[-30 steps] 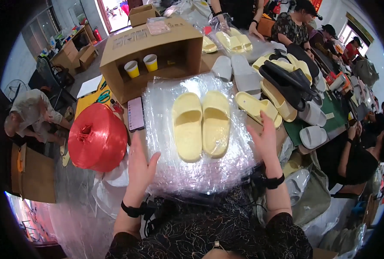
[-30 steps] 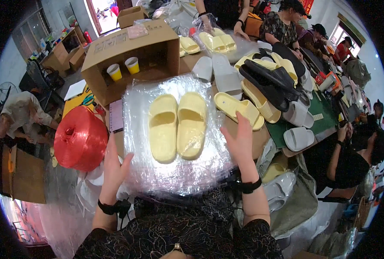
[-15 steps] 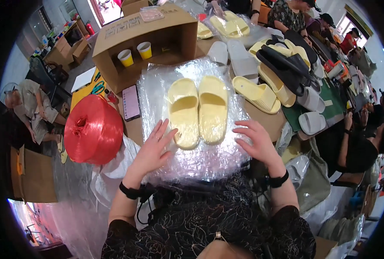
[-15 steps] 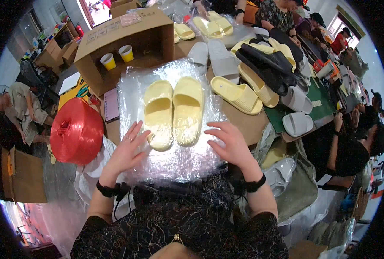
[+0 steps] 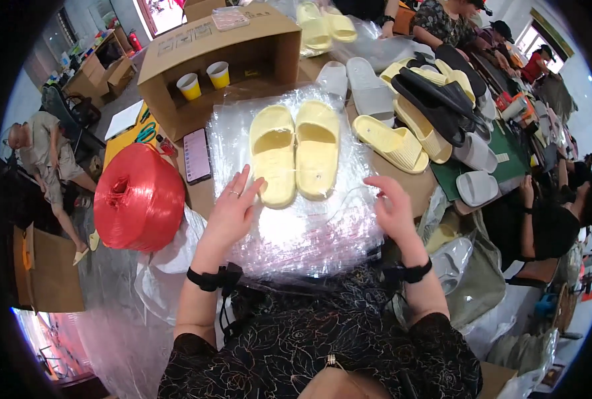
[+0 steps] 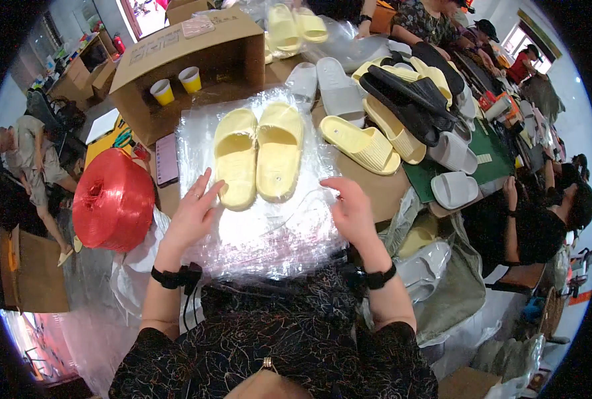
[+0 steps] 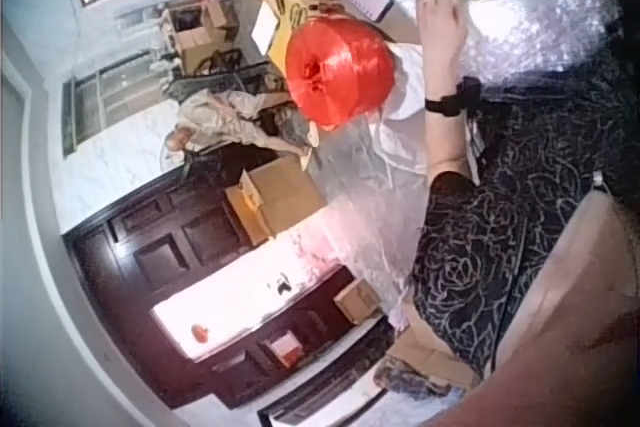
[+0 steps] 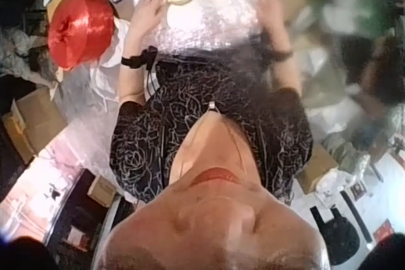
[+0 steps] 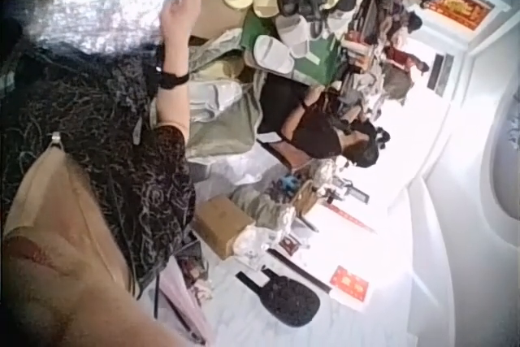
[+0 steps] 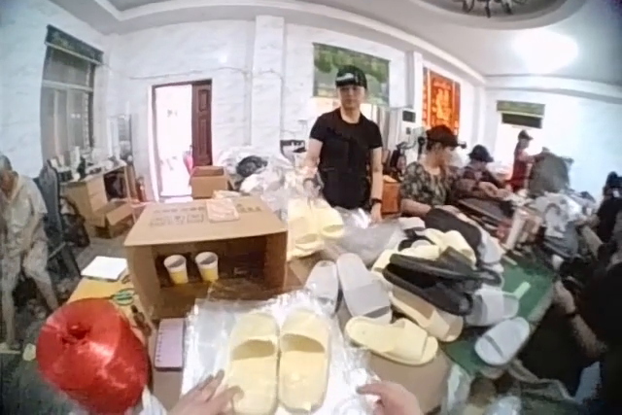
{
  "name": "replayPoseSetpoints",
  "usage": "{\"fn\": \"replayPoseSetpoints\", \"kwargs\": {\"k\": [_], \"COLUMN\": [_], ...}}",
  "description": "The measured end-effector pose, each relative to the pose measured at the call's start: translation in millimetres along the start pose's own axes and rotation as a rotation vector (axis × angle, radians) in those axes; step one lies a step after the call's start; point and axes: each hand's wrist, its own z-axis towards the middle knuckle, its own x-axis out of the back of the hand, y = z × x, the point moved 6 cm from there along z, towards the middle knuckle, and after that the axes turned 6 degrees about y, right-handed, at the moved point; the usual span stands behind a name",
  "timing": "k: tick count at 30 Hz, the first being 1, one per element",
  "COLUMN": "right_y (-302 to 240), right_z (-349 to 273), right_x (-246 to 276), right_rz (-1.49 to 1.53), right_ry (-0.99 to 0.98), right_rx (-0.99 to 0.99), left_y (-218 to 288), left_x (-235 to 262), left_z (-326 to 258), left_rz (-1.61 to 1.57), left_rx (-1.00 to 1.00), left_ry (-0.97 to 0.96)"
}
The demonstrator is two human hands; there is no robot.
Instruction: The recorder is packing finished sandals into plastic bags in a manufacturing facility.
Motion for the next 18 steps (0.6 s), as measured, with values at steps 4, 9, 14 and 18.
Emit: {"fn": "replayPoseSetpoints", "kwargs": {"k": [4,9,14,18], "right_y": [17,-9,-19,1], "right_z": [-13,6,21,15], "right_x": [45,36,12,14], "right_rz": [-0.011,-0.27,-0.266,-0.244], "right_ry": [0.103,-0.005,-0.201,-0.264], "right_rx": [-0.122,0.23,0.44,0.435], "left_y": [17,33,40,33], "left_x": [34,47,33,31], "left_z": [-1,-21,-34,-39], "left_rz": [-0.186,-0.16,-0.163,-0.179], "left_rx": [-0.017,-0.156,-0.255,-0.27], "left_ry": [0.107,0.004,-0.086,-0.124]}}
